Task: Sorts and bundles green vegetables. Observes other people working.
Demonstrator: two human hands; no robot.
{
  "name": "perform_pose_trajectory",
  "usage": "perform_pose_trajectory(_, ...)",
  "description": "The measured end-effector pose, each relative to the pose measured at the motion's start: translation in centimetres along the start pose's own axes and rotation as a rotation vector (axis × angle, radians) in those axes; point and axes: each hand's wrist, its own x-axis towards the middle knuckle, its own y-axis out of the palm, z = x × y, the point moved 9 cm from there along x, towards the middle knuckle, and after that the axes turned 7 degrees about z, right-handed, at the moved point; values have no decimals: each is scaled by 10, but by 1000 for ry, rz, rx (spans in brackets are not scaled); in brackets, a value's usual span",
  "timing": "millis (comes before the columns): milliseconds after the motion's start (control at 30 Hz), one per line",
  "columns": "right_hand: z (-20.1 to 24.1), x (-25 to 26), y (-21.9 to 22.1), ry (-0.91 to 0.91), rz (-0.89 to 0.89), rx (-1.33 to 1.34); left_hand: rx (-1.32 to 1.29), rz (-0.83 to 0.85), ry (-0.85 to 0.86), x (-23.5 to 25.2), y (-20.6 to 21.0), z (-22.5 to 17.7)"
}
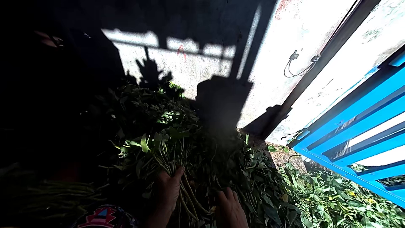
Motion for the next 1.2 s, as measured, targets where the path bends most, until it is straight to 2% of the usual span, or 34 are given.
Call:
perform_pose_trajectory(33, 12, 1, -7, -93, -111, 79, 5, 13, -6, -2, 3, 3)
perform_pose_trajectory(67, 24, 3, -7, -173, -148, 150, 5, 24, -16, -3, 5, 5)
perform_pose_trajectory(133, 38, 9, 9, -259, -79, 233, -17, 34, -29, -4, 7, 8)
perform_pose_trajectory(333, 44, 16, 28, -372, -65, 563, -140, 103, -165, -6, 5, 2)
perform_pose_trajectory(400, 46, 15, 30, -416, -2, 708, -146, 130, -176, -6, 3, -1)
perform_pose_trajectory(500, 42, 17, 41, -344, 46, 793, -124, 98, -125, -6, 1, -5)
perform_pose_trajectory(633, 23, 29, 68, -187, -4, 707, -82, -93, 16, -1, -16, -13)
perform_pose_trajectory(733, -35, 68, 100, 69, 53, 398, -121, -182, 79, 8, -29, -27)
perform_pose_trajectory(833, -112, 107, 120, 386, 63, 24, -130, -161, 55, 7, -28, -31)
perform_pose_trajectory(933, -150, 132, 130, 423, 174, -166, -158, -114, -28, 1, -17, -18)
perform_pose_trajectory(1000, -149, 137, 112, 471, 224, -97, -176, -94, -67, 2, -13, -13)
perform_pose_trajectory(1067, -132, 129, 68, 536, 175, 66, -184, -85, -74, 3, -11, -12)
perform_pose_trajectory(1133, -108, 109, 13, 496, 15, 280, -190, -67, -70, 3, -9, -14)
perform_pose_trajectory(1200, -99, 79, -27, 351, -261, 540, -191, -44, -70, 1, -6, -15)
